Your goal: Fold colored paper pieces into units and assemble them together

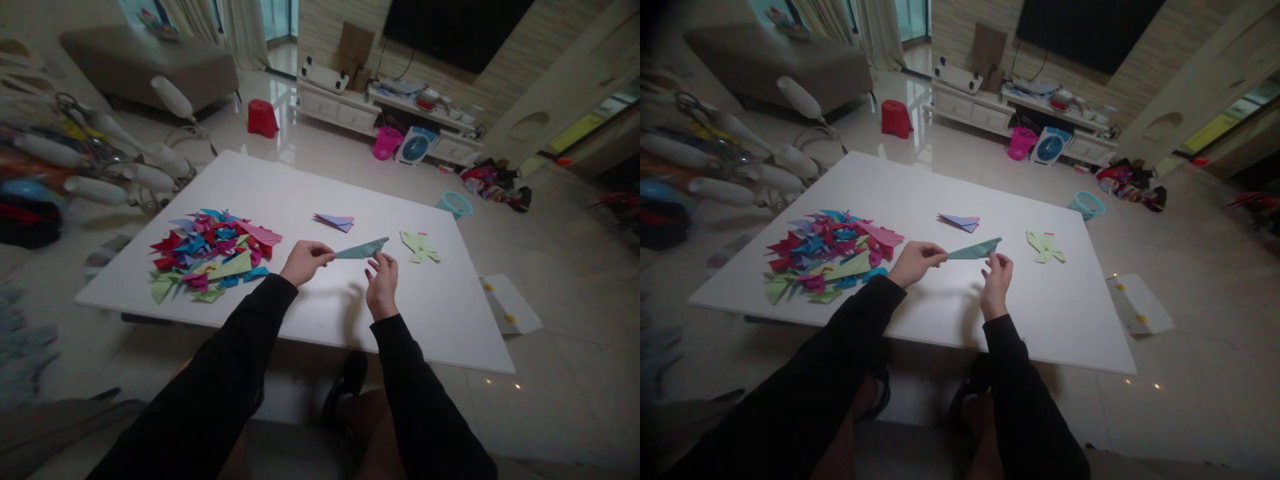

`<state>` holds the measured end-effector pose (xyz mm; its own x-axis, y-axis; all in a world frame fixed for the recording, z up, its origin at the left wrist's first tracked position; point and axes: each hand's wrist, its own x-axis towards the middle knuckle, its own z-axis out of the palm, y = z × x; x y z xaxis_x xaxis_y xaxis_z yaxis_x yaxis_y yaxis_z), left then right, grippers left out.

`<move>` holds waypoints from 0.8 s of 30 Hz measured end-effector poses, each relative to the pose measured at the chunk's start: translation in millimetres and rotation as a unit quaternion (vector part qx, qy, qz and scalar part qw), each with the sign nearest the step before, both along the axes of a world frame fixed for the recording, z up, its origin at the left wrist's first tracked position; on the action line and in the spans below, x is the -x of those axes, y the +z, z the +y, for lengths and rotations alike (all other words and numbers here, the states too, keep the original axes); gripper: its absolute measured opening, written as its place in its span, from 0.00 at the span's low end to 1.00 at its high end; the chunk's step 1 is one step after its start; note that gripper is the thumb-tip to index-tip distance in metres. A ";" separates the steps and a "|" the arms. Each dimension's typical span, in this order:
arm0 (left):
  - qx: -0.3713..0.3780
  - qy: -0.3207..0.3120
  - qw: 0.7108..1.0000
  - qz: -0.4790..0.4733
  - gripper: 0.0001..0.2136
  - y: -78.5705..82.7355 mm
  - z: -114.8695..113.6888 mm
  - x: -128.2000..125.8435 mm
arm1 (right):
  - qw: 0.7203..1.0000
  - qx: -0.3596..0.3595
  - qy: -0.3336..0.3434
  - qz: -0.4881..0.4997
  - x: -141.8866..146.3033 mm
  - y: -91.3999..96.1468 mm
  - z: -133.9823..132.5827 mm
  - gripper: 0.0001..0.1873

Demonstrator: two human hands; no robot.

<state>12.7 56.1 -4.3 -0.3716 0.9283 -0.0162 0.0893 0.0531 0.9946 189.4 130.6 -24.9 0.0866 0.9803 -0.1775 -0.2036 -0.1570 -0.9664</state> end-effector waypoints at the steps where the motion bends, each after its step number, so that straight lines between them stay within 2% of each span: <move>1: 0.009 -0.015 0.999 -0.027 0.02 -0.4 -0.1 4.6 | 1.000 0.007 0.009 0.008 -1.1 0.9 -0.2 0.20; 6: 0.042 -0.030 0.997 -0.065 0.01 -4.3 -4.1 16.6 | 0.992 0.000 0.117 0.054 -3.9 6.8 -5.1 0.22; 12: 0.064 -0.060 0.994 -0.060 0.04 -6.0 -9.9 18.3 | 0.994 -0.055 0.090 -0.011 -7.7 -1.2 -6.8 0.21; 15: 0.094 -0.050 0.994 0.014 0.05 -5.1 -12.7 18.1 | 0.992 -0.092 0.071 -0.043 -8.0 -4.8 -6.4 0.22; 19: 0.129 -0.028 0.982 0.136 0.07 -4.1 -17.3 19.0 | 0.984 -0.135 0.080 -0.085 -8.2 -7.6 -3.7 0.22; 24: 0.137 0.052 0.955 0.257 0.04 -1.9 -26.0 24.1 | 0.973 -0.178 0.040 -0.141 -10.7 -11.8 1.3 0.19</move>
